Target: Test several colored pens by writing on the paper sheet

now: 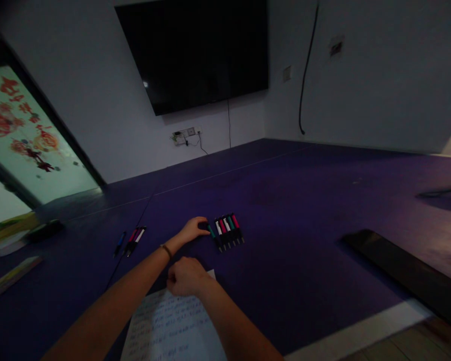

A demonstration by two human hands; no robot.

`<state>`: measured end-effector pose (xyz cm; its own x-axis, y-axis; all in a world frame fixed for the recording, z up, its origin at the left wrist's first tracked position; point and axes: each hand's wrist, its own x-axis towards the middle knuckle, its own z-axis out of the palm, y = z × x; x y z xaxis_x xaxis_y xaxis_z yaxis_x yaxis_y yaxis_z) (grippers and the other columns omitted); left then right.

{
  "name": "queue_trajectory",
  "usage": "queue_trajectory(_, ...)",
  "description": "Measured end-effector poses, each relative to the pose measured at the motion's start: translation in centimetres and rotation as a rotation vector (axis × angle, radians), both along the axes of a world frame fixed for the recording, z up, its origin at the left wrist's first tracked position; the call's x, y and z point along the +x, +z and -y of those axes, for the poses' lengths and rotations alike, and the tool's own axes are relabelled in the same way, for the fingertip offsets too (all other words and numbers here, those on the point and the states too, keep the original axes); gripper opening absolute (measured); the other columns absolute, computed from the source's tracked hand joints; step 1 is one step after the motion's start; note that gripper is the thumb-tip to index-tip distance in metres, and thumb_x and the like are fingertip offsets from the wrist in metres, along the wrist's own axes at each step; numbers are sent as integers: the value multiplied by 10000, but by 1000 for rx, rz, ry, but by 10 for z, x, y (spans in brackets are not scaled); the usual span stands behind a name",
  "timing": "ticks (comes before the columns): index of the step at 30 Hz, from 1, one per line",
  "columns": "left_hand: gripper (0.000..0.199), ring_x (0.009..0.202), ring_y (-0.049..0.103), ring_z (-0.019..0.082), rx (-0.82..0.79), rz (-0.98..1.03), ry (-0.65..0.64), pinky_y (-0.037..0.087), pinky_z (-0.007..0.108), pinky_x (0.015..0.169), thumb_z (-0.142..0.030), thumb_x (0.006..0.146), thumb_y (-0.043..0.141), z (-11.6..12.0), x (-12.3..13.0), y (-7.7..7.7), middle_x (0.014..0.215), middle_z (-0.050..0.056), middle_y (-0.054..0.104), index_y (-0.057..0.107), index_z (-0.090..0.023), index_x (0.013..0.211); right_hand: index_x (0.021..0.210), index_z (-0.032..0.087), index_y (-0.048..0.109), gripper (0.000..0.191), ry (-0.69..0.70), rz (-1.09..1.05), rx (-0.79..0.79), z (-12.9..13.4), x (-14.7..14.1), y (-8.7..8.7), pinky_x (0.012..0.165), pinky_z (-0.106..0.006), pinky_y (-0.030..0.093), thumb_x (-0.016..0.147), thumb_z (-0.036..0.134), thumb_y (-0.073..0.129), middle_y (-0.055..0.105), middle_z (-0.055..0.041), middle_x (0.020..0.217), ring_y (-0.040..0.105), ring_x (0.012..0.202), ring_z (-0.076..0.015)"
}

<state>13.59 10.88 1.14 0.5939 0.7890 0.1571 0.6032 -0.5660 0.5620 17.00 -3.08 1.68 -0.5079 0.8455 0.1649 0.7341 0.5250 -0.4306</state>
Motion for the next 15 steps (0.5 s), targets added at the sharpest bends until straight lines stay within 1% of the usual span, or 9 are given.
queue_trajectory(3,405,972,521,213,12,-4,11,357,345,886,-208,547,706,1,0,-1,1025,76,591,605,-154,936,736,166,664,213,-6,0,-4,0,0,0,485,-227,317,678,263,483,659,-53,677,563,573,-145)
queue_trajectory(8,374,1022,495,212,28,-25,-19,338,330,911,-210,577,688,2,2,0,1093,86,557,611,-155,939,731,165,666,213,-10,-3,4,-1,-1,-2,490,-228,321,675,260,484,653,-50,657,548,550,-138)
queue_trajectory(11,388,1059,471,216,39,-43,-37,326,321,925,-226,597,675,1,3,1,1130,91,536,603,-156,972,721,170,665,214,-15,-10,11,-1,-1,-3,475,-227,303,675,264,478,650,-45,644,542,535,-135)
queue_trajectory(15,409,1061,469,216,56,-71,-57,325,307,923,-244,614,664,0,5,1,1134,105,530,591,-140,1003,718,171,668,222,-17,-13,23,-1,0,-4,459,-225,277,675,259,468,644,-40,626,531,516,-128)
